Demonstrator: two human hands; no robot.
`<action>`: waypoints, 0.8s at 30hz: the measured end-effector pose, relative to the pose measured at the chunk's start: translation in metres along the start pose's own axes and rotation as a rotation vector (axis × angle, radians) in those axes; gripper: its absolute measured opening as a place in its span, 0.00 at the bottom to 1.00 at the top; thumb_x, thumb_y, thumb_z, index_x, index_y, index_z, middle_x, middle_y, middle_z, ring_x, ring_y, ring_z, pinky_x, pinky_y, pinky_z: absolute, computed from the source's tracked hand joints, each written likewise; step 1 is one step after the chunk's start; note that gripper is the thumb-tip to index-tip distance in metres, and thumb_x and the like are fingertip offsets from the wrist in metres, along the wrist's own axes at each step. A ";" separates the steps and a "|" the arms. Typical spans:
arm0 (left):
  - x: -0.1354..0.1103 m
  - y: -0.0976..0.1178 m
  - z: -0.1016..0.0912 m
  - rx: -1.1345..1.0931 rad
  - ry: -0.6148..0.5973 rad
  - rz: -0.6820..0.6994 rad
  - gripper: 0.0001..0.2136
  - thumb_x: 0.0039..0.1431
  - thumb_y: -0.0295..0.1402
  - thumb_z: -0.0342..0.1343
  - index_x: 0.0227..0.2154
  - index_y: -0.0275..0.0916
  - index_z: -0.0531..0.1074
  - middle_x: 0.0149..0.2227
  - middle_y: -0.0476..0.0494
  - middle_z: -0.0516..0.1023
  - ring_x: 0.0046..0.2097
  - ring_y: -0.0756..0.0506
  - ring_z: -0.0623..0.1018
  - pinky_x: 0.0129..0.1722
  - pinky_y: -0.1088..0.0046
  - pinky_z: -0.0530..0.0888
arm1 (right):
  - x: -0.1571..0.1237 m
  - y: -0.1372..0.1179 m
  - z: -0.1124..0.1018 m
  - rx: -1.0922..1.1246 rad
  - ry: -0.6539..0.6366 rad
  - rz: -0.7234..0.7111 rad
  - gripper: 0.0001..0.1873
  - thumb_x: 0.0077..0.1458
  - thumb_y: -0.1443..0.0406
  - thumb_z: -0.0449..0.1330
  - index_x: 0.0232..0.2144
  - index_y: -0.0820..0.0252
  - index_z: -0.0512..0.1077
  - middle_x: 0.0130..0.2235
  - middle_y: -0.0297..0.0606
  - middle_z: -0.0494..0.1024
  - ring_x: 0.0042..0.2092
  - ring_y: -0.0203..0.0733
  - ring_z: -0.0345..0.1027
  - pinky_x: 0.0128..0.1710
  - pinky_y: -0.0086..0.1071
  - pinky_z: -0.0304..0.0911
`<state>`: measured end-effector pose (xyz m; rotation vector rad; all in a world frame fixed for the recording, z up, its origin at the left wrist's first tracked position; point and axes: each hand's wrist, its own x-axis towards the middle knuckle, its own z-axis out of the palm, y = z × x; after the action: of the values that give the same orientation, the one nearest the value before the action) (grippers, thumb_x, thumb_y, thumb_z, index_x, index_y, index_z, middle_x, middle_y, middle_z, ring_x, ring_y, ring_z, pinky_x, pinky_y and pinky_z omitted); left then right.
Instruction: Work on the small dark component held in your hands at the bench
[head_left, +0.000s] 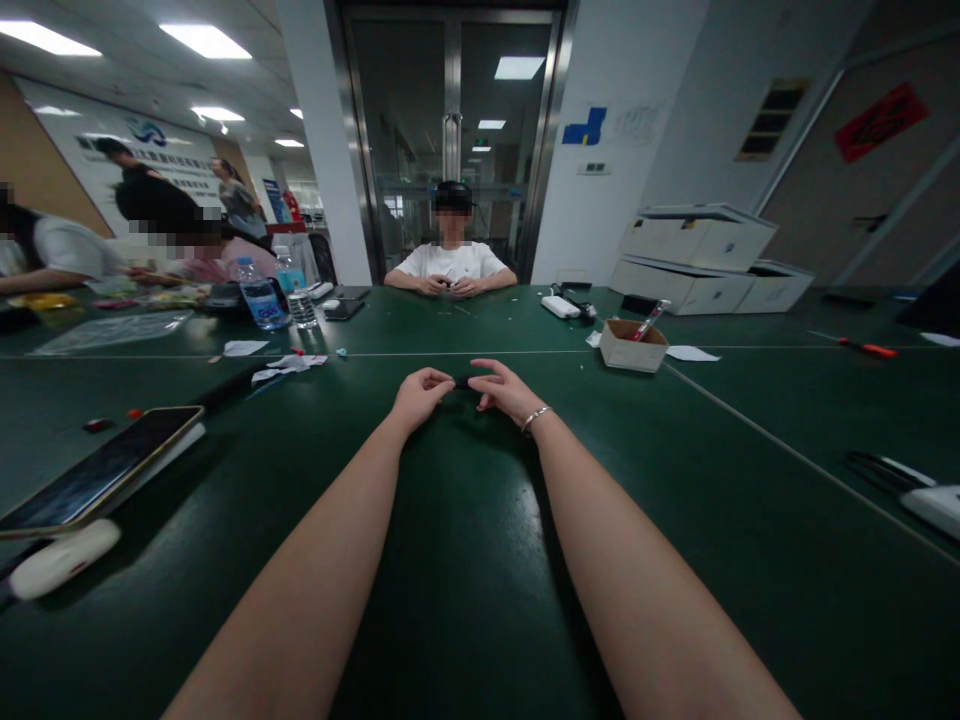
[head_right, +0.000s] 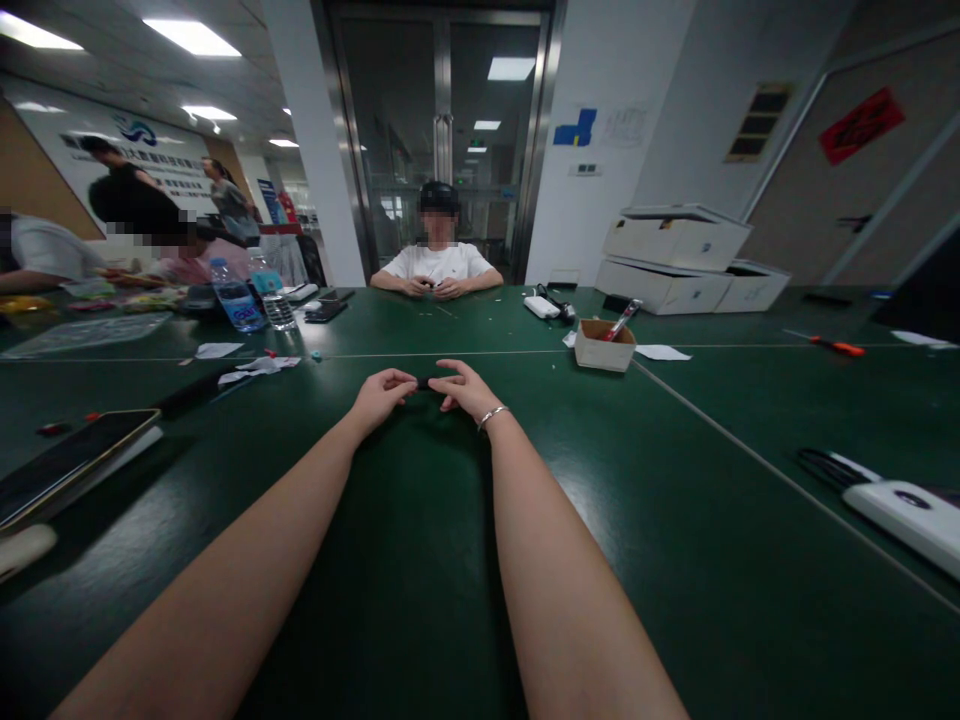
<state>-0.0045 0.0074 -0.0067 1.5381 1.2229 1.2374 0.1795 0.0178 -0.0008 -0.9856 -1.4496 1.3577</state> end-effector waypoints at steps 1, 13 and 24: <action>0.000 0.000 0.000 -0.003 -0.005 -0.002 0.12 0.44 0.37 0.61 0.31 0.36 0.72 0.30 0.43 0.77 0.33 0.47 0.75 0.32 0.71 0.69 | 0.000 0.000 0.000 -0.029 0.020 0.016 0.16 0.50 0.66 0.62 0.43 0.60 0.68 0.35 0.37 0.76 0.18 0.26 0.63 0.19 0.23 0.65; 0.001 -0.002 0.000 -0.018 -0.020 0.010 0.11 0.43 0.36 0.61 0.29 0.35 0.72 0.29 0.43 0.77 0.32 0.47 0.75 0.33 0.71 0.68 | -0.002 -0.004 0.002 -0.097 0.005 0.025 0.12 0.52 0.66 0.59 0.40 0.62 0.68 0.30 0.36 0.75 0.18 0.26 0.62 0.17 0.22 0.64; 0.001 -0.002 0.001 -0.027 -0.002 -0.003 0.10 0.43 0.35 0.61 0.28 0.35 0.72 0.28 0.43 0.77 0.31 0.48 0.75 0.33 0.70 0.68 | -0.003 -0.005 0.002 -0.071 -0.031 0.024 0.18 0.49 0.69 0.61 0.44 0.58 0.64 0.32 0.33 0.73 0.19 0.26 0.63 0.19 0.22 0.64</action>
<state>-0.0041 0.0093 -0.0088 1.5180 1.2019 1.2450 0.1784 0.0141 0.0040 -1.0344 -1.5224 1.3525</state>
